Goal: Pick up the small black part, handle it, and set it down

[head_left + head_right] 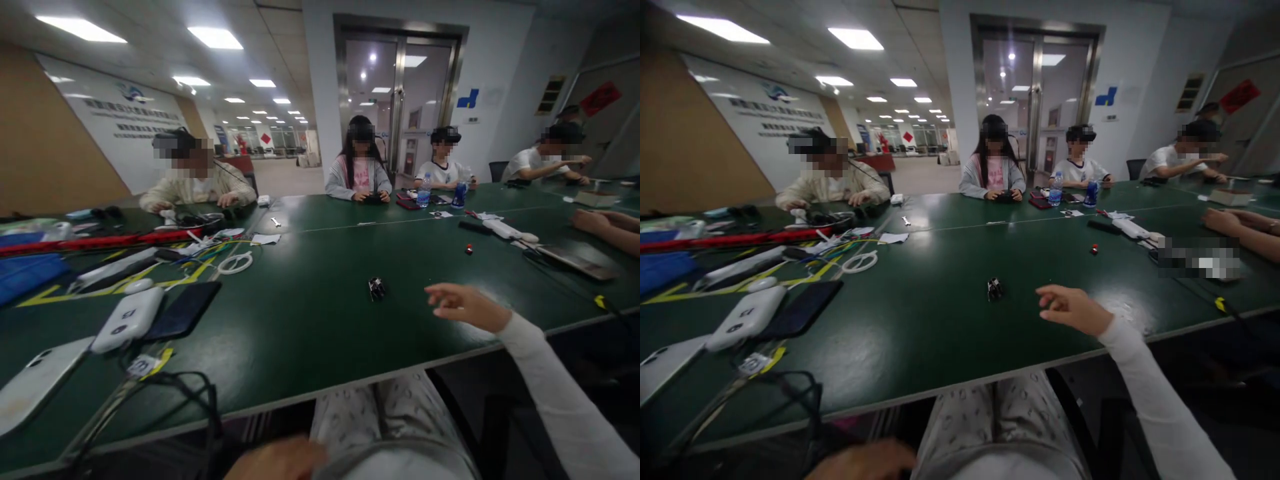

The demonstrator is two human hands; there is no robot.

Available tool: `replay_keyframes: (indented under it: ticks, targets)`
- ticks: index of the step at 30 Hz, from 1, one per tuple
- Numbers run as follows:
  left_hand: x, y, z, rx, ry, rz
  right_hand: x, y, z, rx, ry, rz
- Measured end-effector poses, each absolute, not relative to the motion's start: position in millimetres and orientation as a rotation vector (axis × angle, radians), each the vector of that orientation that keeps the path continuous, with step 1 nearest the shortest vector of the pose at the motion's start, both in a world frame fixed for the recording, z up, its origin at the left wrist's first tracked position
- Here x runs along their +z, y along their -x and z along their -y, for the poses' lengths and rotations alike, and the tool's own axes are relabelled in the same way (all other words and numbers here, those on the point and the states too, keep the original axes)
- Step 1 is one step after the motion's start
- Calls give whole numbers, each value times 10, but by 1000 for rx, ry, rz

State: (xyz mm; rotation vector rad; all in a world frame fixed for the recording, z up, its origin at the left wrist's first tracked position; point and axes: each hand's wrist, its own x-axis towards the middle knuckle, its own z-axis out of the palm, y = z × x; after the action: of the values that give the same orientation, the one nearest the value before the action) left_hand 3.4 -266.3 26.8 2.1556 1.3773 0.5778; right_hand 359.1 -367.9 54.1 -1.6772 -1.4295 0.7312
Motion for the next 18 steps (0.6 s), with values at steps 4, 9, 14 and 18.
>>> replay_keyframes:
  ticks: [4,9,14,18]
  targets:
    - [518,-931,2200,521,-2353,-1100,193,-3568,2793,667,1702,1547]
    - [473,-1797,1656,736,-2438,-1219,-85,-3504,2242,637,1642,1662]
    - [77,-1956,1490,646,-2327,-1007,-182,-3507,2176,615,1612,1710]
    - [-125,-1942,1431,648,-2322,-776,-252,-3547,2185,581,1614,1659]
